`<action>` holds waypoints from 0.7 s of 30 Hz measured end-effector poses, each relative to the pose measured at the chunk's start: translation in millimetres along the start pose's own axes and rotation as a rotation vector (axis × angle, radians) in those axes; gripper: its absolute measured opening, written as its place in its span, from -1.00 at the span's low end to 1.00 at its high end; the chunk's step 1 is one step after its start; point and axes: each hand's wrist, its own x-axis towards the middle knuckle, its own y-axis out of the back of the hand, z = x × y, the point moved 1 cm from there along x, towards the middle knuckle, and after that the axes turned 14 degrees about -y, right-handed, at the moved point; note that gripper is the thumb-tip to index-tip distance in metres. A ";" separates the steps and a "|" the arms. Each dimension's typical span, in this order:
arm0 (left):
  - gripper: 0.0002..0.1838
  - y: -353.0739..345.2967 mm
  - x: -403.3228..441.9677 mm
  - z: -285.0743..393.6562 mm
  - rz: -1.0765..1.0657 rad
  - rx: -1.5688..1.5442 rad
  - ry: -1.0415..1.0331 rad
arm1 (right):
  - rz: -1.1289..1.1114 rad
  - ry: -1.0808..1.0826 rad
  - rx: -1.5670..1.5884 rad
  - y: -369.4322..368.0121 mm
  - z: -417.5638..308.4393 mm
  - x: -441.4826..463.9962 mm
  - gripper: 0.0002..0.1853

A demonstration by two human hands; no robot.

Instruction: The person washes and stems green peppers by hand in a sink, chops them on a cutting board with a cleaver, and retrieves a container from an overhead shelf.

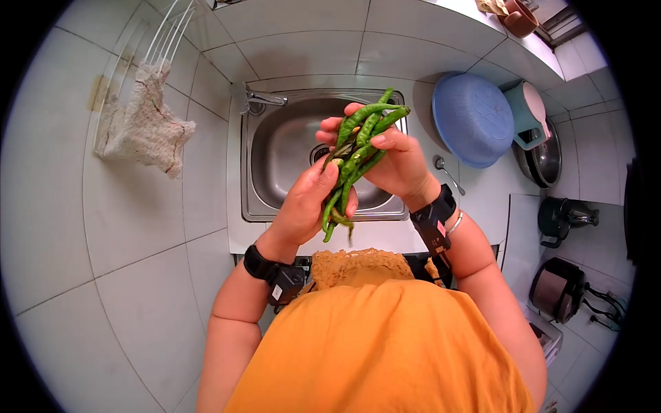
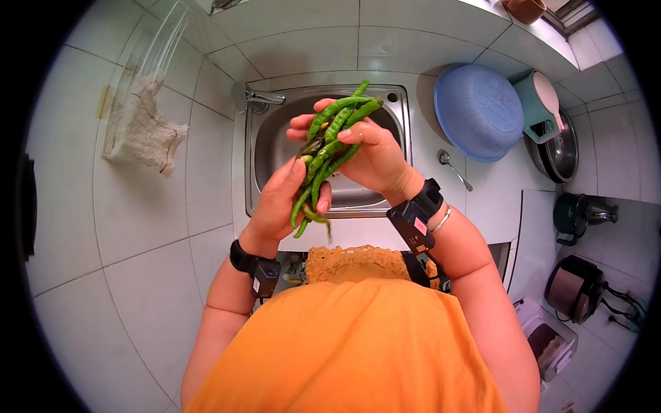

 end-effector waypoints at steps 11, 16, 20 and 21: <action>-0.68 15.8 -0.9 -12.8 0.285 0.561 -0.294 | 0.109 -0.007 0.210 2.9 18.1 3.2 -0.68; -0.74 22.4 -5.2 -10.2 0.341 0.451 -0.303 | 0.168 0.017 0.275 5.9 31.3 9.8 -0.75; -0.70 20.3 -6.7 -16.0 0.449 0.519 -0.364 | 0.312 0.083 0.316 0.2 39.2 10.1 -0.78; -0.72 22.8 -7.4 -18.9 0.413 0.557 -0.367 | 0.321 0.080 0.295 1.5 41.4 9.2 -0.77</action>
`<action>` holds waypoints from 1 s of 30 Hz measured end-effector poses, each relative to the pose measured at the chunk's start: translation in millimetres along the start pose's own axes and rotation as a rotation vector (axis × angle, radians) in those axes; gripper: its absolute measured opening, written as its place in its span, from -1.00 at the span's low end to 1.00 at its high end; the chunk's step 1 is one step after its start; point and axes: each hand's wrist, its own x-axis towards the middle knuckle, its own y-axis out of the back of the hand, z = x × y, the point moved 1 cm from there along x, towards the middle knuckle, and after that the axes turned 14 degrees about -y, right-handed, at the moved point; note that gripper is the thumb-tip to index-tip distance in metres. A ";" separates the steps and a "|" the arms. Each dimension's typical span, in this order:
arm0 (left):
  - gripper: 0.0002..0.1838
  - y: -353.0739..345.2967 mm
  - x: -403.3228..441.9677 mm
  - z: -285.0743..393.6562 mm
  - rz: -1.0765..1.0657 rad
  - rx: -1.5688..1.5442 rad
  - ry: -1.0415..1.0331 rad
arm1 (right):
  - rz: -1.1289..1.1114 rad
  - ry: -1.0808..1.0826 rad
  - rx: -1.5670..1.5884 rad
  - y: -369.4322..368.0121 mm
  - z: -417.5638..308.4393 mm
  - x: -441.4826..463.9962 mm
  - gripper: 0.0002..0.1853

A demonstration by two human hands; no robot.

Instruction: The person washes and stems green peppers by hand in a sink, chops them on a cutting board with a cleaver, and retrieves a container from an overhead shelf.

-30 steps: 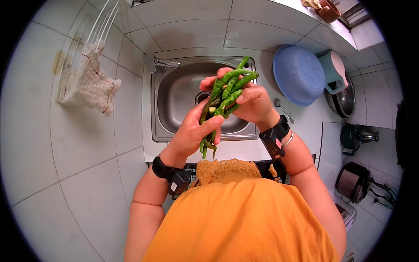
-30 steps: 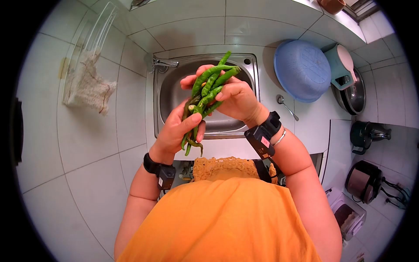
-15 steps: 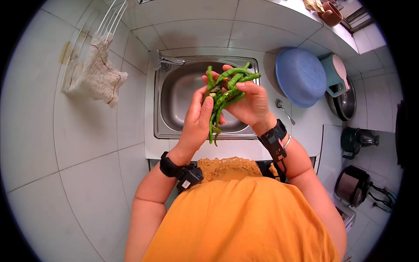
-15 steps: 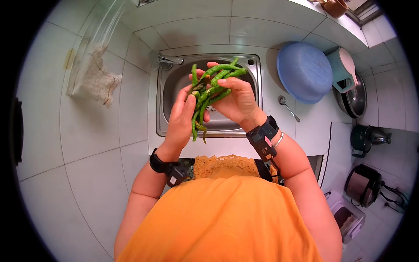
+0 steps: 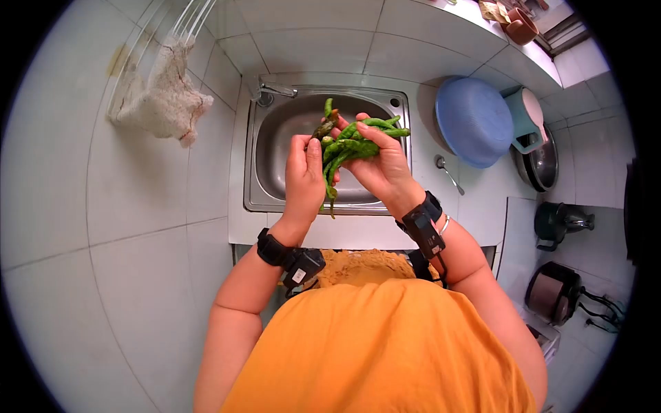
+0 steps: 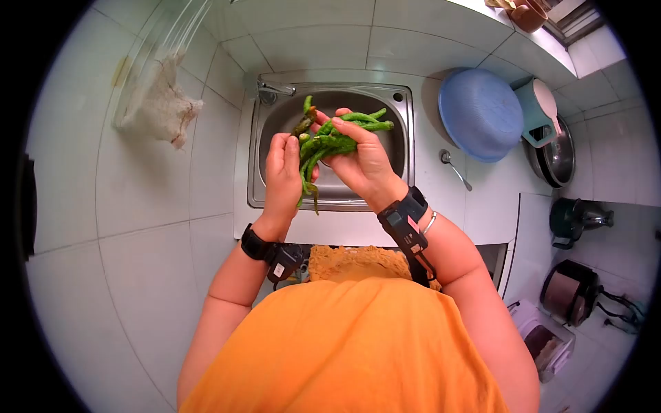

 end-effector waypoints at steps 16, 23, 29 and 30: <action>-0.85 -55.4 -79.5 13.3 0.301 0.497 -0.301 | -0.118 -0.390 -0.148 28.4 1.2 -62.8 -0.62; -0.85 -30.1 -135.5 35.4 0.396 0.908 -0.323 | -0.040 -0.555 -0.290 15.0 52.8 -65.7 -0.68; -0.83 -27.1 -146.9 43.1 0.569 0.956 -0.385 | -0.032 -0.624 -0.394 12.7 66.1 -59.1 -0.70; -0.83 -26.5 -158.5 43.4 0.649 0.982 -0.372 | -0.043 -0.632 -0.440 17.2 75.0 -61.1 -0.71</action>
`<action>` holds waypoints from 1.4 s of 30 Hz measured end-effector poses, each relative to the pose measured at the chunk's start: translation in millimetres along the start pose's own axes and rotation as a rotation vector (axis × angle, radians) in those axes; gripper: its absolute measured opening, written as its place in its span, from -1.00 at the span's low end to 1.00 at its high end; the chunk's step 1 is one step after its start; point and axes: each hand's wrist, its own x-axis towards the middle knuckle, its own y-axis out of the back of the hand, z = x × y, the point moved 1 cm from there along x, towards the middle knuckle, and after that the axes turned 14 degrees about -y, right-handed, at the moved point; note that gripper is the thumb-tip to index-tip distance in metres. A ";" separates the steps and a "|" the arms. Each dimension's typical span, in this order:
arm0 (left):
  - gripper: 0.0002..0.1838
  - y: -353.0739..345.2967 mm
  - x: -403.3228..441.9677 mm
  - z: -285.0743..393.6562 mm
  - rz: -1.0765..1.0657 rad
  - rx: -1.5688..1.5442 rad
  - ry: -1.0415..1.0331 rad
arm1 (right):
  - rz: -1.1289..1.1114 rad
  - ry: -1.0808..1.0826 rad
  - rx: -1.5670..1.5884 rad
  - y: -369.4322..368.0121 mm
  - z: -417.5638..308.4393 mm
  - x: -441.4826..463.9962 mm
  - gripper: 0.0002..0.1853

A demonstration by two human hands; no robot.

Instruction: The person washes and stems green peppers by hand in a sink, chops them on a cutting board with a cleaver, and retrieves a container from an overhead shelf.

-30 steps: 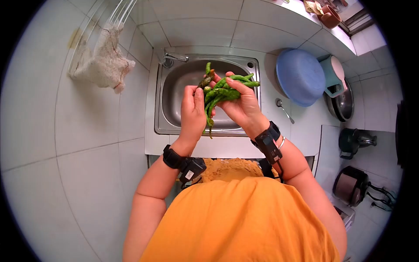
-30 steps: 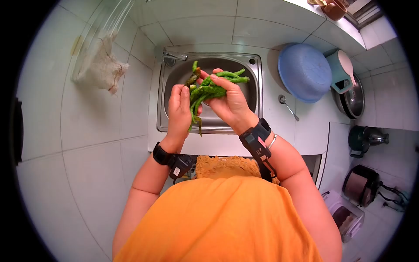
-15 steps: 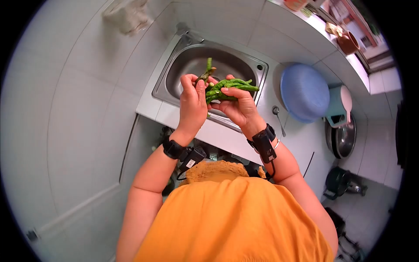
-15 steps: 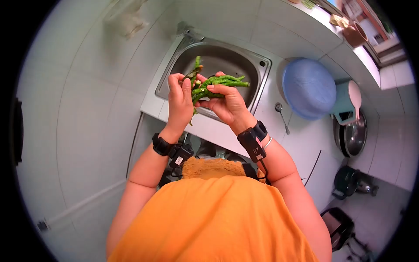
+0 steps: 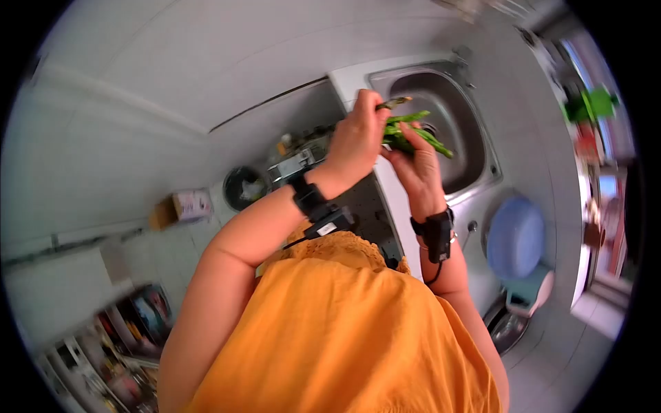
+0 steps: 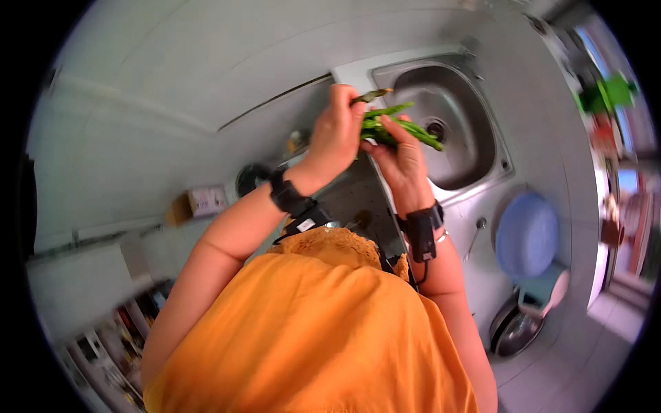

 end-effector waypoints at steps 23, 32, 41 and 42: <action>-0.81 206.9 -127.4 -93.7 0.832 -0.846 0.531 | 0.113 -0.229 0.019 -88.8 178.2 67.7 -0.71; -0.84 224.0 -176.4 -153.1 0.845 -1.270 1.053 | 0.141 -0.087 0.053 -108.5 202.3 60.4 -0.81; -0.88 240.5 -157.5 -145.4 0.585 -1.187 0.830 | 0.000 -0.086 0.208 -100.2 196.6 70.6 -0.71; -0.88 244.1 -159.5 -147.9 0.587 -1.181 0.832 | 0.022 -0.098 0.195 -101.5 194.2 67.3 -0.71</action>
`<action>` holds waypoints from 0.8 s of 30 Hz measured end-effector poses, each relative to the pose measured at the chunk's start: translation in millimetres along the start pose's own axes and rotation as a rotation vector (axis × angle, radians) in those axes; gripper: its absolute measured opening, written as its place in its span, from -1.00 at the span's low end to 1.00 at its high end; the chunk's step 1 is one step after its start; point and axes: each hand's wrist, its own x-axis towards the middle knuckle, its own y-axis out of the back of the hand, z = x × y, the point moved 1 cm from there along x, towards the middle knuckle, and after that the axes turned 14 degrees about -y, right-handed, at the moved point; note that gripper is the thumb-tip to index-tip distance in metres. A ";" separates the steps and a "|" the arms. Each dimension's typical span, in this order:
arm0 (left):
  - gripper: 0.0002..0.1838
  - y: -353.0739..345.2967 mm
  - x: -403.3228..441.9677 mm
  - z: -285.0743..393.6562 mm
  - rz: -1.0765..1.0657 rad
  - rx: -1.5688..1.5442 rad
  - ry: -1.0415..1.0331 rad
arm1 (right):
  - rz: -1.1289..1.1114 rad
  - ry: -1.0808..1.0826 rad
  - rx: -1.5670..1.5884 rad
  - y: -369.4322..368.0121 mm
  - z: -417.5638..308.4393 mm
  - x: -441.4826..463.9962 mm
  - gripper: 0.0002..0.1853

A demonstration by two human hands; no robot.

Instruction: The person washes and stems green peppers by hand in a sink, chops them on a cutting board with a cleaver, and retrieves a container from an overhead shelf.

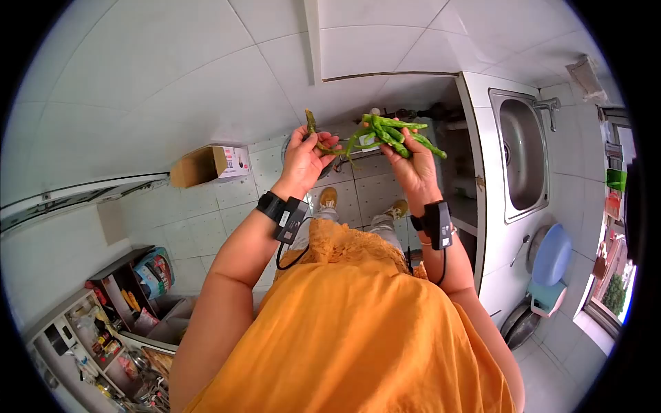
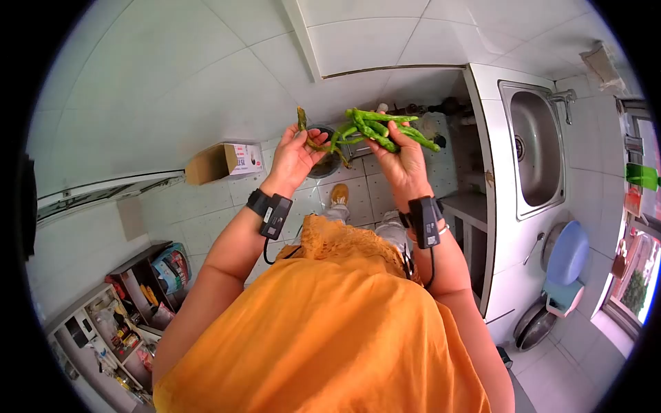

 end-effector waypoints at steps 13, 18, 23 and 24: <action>-0.43 90.6 41.1 -17.1 0.329 0.398 0.202 | 0.083 0.021 -0.008 16.4 -12.7 -16.5 -0.78; -0.49 20.1 20.8 12.0 -0.157 0.418 0.249 | 0.103 -0.120 -0.145 7.3 -9.8 -25.2 -0.77; -0.38 -71.3 -11.6 35.1 -0.573 0.389 0.434 | -0.011 -0.283 -0.485 -13.3 -7.9 -31.1 -0.77; -0.33 -81.6 -17.6 38.3 -0.616 0.452 0.402 | -0.017 -0.273 -0.493 -23.8 -4.6 -35.5 -0.80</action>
